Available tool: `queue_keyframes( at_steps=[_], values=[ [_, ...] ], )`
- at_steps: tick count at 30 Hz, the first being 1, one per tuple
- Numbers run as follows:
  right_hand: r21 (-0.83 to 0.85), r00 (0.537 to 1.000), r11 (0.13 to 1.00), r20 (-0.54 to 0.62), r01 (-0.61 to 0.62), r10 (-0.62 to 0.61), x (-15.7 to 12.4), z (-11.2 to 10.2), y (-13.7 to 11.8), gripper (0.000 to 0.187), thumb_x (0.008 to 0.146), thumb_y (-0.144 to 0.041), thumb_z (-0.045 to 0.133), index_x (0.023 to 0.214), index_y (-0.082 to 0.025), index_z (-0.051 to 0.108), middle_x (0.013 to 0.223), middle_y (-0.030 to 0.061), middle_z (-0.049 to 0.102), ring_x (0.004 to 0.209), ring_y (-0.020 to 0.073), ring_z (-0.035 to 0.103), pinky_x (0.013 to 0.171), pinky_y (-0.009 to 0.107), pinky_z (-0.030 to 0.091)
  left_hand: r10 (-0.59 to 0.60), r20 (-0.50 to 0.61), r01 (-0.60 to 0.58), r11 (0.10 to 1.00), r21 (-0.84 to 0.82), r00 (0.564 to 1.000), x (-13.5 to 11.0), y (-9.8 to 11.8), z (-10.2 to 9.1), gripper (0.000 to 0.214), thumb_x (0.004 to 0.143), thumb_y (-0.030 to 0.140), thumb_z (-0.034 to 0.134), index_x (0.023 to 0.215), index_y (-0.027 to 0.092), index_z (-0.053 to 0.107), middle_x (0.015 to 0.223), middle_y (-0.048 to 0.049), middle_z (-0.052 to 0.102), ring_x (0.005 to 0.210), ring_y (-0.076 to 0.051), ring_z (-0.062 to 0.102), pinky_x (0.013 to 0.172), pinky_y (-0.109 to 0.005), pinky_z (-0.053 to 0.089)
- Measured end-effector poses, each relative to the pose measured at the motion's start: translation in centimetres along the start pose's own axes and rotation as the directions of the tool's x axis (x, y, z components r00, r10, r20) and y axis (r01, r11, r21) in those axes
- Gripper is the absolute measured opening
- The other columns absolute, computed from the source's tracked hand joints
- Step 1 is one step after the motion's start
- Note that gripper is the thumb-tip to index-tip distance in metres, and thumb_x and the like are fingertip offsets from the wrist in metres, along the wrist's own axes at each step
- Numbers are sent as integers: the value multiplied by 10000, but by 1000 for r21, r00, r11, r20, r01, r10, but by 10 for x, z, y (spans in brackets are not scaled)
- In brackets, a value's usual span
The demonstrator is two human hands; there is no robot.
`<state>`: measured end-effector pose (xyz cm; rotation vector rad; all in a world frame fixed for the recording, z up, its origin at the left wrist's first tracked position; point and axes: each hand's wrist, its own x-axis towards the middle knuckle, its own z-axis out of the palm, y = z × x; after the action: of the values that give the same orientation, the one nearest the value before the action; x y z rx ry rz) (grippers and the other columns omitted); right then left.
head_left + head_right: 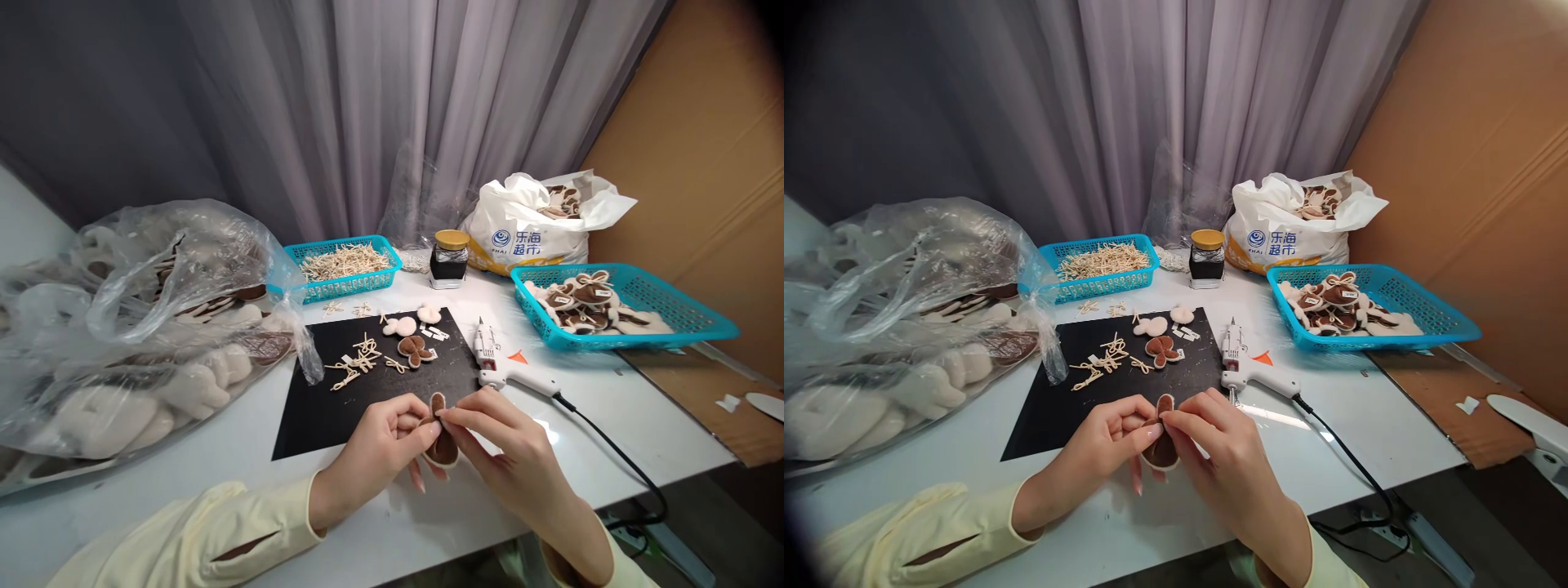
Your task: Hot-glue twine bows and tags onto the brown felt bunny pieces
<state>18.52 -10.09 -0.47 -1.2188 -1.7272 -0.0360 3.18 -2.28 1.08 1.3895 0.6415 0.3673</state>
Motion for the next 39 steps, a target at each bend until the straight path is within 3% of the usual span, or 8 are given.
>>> queue_keyframes(
  at_steps=[11, 15, 18, 26, 32, 36, 39],
  values=[
    [84, 985, 996, 170, 17, -31, 0, -16, -1, 389, 813, -39, 513, 1155, -209, 585, 852, 77, 555, 767, 186, 516, 616, 340, 458, 12, 35, -9, 996, -89, 999, 1, 4, -2, 193, 817, 315, 565, 814, 123, 546, 640, -43, 661, 563, -168, 663, 404, -186, 493],
    [65, 979, 998, 203, 7, -20, 0, -19, -2, 394, 816, -46, 500, 1182, -172, 575, 1078, 128, 496, 973, 217, 514, 781, 383, 467, 1, 40, 4, 992, -126, 999, 1, 6, -2, 191, 827, 308, 552, 839, 118, 555, 660, -60, 669, 597, -175, 663, 415, -194, 499],
    [143, 974, 989, 227, -31, -3, -2, -17, -2, 439, 839, -40, 471, 1252, -179, 518, 1212, 133, 428, 1097, 194, 488, 857, 316, 465, -1, 38, 6, 989, -145, 999, 2, 6, -2, 207, 823, 321, 558, 844, 116, 567, 653, -59, 665, 606, -176, 660, 417, -196, 498],
    [275, 981, 961, 195, -37, -18, -3, -14, 0, 485, 828, -12, 480, 1268, -214, 510, 1192, 105, 464, 1116, 176, 490, 868, 275, 467, -9, 54, 17, 989, -148, 998, 2, 4, 0, 201, 807, 315, 583, 845, 118, 565, 631, -39, 658, 584, -164, 662, 399, -169, 484],
    [365, 973, 920, 222, -144, 64, 2, -16, -1, 434, 858, -62, 468, 1233, -266, 546, 1172, 72, 523, 1092, 176, 517, 892, 305, 464, 16, 33, -12, 993, -114, 999, 1, 7, -1, 189, 815, 310, 566, 839, 124, 544, 652, -47, 670, 566, -165, 670, 373, -153, 464],
    [252, 956, 943, 249, -219, 156, 4, -31, 8, 390, 868, -147, 487, 1231, -282, 538, 1216, 52, 552, 1123, 192, 523, 937, 326, 450, 12, -25, -14, 995, -98, 1000, 2, 8, -2, 182, 806, 297, 577, 839, 121, 547, 671, -53, 673, 557, -169, 675, 354, -146, 450],
    [-27, 959, 972, 161, -232, 234, 0, -52, 31, 411, 856, -176, 452, 1248, -282, 511, 1279, 62, 518, 1181, 234, 487, 978, 404, 413, 4, -59, -9, 996, -88, 998, 2, 8, -3, 175, 803, 294, 585, 816, 125, 543, 680, -44, 664, 527, -155, 666, 318, -126, 410]
  ],
)
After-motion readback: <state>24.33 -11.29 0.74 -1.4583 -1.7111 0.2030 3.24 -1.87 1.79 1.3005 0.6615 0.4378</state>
